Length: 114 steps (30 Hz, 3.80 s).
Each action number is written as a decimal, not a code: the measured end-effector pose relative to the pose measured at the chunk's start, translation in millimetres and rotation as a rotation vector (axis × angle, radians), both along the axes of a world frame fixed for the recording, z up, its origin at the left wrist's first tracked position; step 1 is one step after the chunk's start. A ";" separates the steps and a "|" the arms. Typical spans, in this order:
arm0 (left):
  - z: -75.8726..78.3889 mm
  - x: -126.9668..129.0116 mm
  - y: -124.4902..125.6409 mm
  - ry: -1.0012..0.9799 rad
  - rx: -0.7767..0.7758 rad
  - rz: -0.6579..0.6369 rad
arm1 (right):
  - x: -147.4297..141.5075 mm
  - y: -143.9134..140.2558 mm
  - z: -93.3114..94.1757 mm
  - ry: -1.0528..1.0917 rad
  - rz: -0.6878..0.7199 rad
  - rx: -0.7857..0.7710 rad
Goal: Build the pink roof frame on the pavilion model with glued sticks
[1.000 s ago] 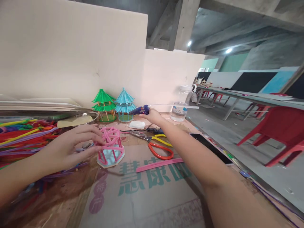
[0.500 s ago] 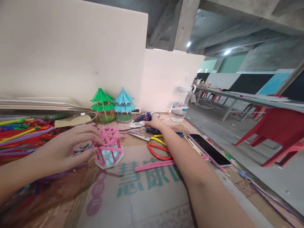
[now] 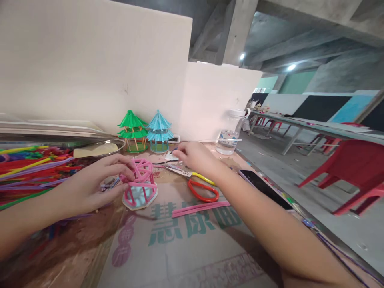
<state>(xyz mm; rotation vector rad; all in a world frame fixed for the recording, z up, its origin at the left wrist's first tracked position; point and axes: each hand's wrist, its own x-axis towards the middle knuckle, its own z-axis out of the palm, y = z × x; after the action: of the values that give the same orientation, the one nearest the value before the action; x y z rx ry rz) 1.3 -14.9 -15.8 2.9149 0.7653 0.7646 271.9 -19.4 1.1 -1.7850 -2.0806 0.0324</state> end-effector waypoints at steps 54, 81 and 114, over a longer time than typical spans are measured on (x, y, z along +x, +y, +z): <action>-17.0 6.4 7.6 -0.140 0.050 -0.087 | -39.8 -19.1 -59.3 0.337 0.531 0.380; -23.8 7.8 6.2 -0.172 0.100 -0.020 | -38.3 -10.8 -69.3 0.212 0.638 0.604; -7.3 -2.9 13.0 -0.091 0.117 0.060 | -39.8 -13.6 -62.4 0.345 0.618 0.525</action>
<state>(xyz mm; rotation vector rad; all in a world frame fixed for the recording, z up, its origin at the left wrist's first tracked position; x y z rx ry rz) -1.7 -1.9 -23.2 2.9461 0.8292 0.9718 232.0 -32.9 -61.3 -0.7438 -2.0492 -0.0308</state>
